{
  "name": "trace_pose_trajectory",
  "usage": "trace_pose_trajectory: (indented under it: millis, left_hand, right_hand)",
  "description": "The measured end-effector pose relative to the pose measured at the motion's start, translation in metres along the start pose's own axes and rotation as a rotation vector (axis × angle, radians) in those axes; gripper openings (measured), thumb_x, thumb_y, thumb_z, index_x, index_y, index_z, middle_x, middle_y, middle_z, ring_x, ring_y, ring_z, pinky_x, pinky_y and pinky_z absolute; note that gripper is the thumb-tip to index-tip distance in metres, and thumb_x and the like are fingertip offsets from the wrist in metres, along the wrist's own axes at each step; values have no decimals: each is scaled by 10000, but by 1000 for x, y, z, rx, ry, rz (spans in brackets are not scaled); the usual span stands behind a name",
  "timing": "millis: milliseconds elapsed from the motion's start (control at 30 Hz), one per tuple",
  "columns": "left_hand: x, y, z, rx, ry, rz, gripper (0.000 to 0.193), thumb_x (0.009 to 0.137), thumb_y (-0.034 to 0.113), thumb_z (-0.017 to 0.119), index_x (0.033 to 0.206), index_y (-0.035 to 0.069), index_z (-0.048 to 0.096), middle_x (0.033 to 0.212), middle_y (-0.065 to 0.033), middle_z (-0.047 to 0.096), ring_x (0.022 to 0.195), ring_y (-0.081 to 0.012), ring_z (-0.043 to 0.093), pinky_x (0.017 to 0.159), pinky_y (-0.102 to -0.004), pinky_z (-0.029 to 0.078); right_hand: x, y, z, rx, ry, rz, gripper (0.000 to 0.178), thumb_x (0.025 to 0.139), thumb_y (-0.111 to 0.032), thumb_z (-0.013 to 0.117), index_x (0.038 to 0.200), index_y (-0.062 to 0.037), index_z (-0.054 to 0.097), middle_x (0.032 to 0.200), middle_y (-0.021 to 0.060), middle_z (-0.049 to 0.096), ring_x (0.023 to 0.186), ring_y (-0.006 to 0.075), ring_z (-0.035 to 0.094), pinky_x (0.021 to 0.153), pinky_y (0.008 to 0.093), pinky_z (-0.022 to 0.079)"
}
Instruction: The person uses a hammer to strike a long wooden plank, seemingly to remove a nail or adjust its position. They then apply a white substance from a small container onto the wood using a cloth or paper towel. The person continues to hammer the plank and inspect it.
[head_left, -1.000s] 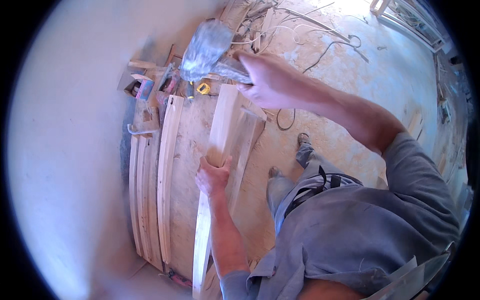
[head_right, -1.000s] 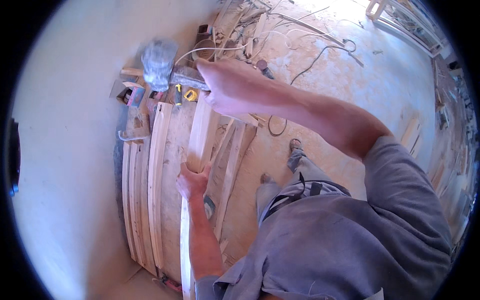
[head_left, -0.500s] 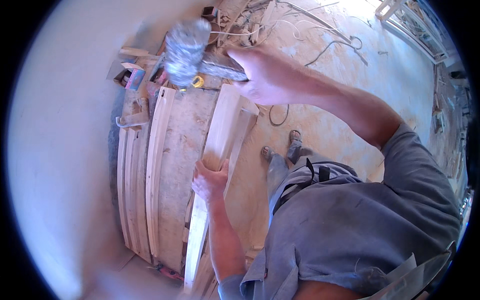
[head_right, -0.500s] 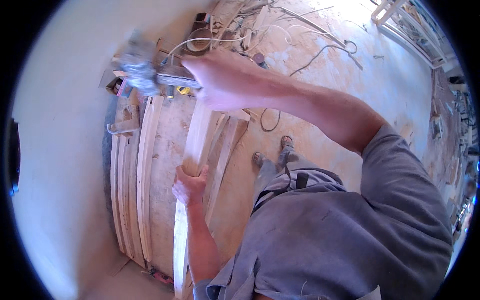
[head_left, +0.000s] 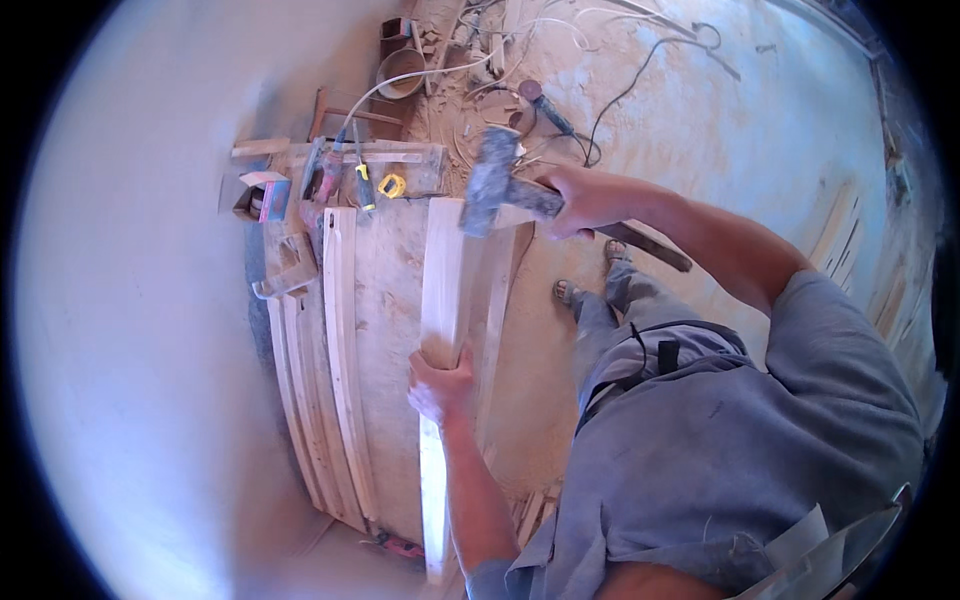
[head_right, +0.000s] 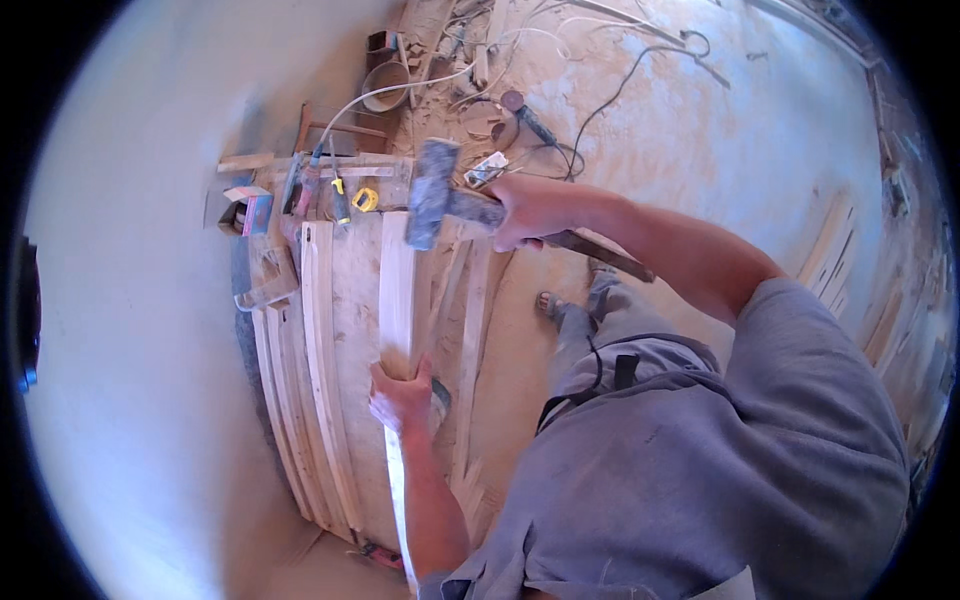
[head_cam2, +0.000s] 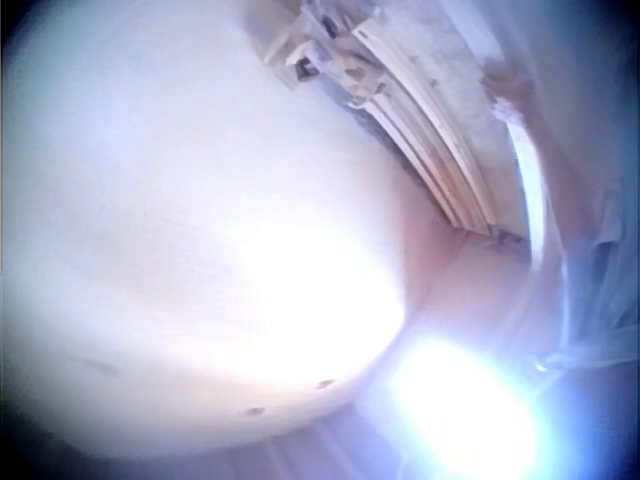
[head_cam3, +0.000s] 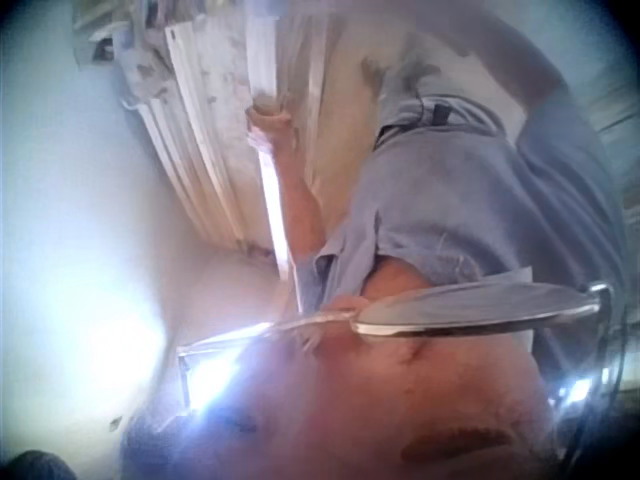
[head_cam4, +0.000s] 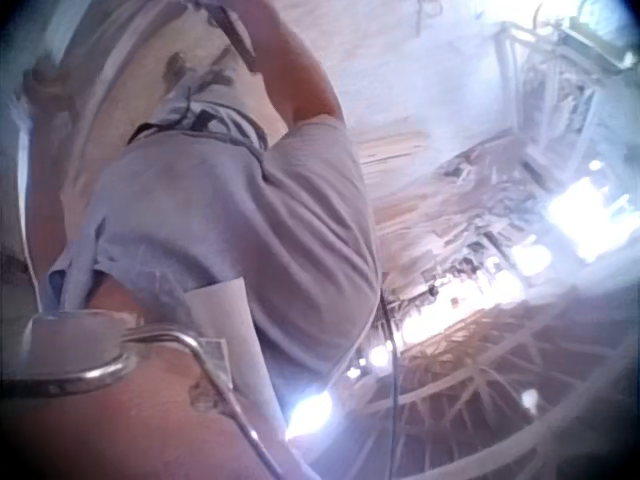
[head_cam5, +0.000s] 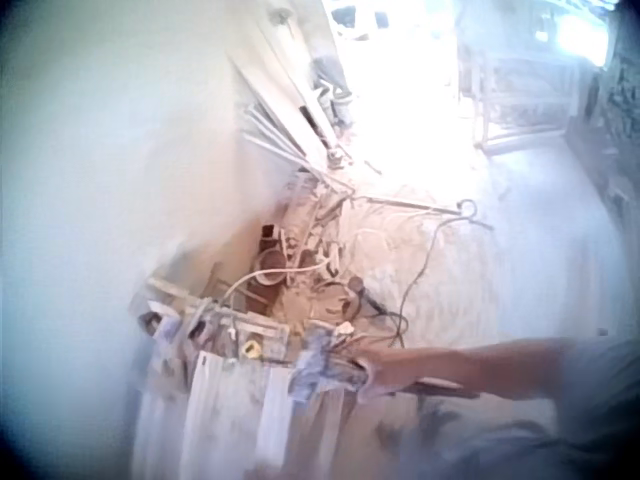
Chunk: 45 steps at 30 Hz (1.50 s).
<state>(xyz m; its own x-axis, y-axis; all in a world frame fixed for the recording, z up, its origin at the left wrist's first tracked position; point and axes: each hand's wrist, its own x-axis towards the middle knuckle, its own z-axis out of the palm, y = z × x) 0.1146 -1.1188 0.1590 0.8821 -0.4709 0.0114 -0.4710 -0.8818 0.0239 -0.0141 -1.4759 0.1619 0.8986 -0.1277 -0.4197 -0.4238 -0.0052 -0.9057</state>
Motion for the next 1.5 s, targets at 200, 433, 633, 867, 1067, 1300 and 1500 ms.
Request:
trace_pose_trajectory:
  millis: [200,433,633,867,1067,1300,1500]
  left_hand:
    - [1,12,-2,-15,-45,9,645,609,496,900,921,27,585,789,-201,671,729,-437,666,638,-520,517]
    - [-3,19,0,-53,-33,26,594,595,420,932,841,52,536,689,-144,617,633,-403,628,572,-498,480]
    - [-5,25,-1,-73,-58,20,608,592,445,930,817,69,508,616,-93,548,554,-360,586,526,-475,453]
    - [-6,16,3,-80,-53,23,647,594,496,916,861,50,531,683,-142,594,619,-404,621,552,-501,474]
    - [-3,14,2,-20,-110,-11,654,611,481,904,899,19,541,765,-203,635,701,-448,640,610,-524,500]
    - [0,15,-7,-75,-76,-26,614,603,402,912,912,27,537,795,-202,640,739,-452,642,638,-538,506]
    - [0,14,-1,-98,-59,1,629,643,479,870,966,29,572,894,-207,689,834,-438,667,707,-539,526]
  right_hand:
    - [11,93,-18,226,177,202,137,733,-77,694,800,-11,594,519,47,552,445,132,558,407,309,399]
    - [45,93,-64,71,241,167,186,752,-72,689,884,3,581,551,22,531,431,111,509,397,293,362]
    - [74,60,-97,113,320,170,216,753,-77,662,923,32,584,567,37,531,434,137,510,417,334,409]
    - [96,80,-37,-176,-46,171,217,718,-27,615,902,86,595,617,177,621,547,249,659,447,392,467]
    - [82,59,-42,-303,185,-122,247,747,-61,670,939,62,574,738,211,647,636,299,678,576,422,506]
    - [24,-99,-32,-726,309,-571,371,741,-74,758,1020,-15,521,740,156,626,676,352,658,595,440,507]
    - [35,-78,-4,-1422,-12,-495,207,853,-22,578,1044,-51,505,783,131,635,689,306,688,578,445,535]
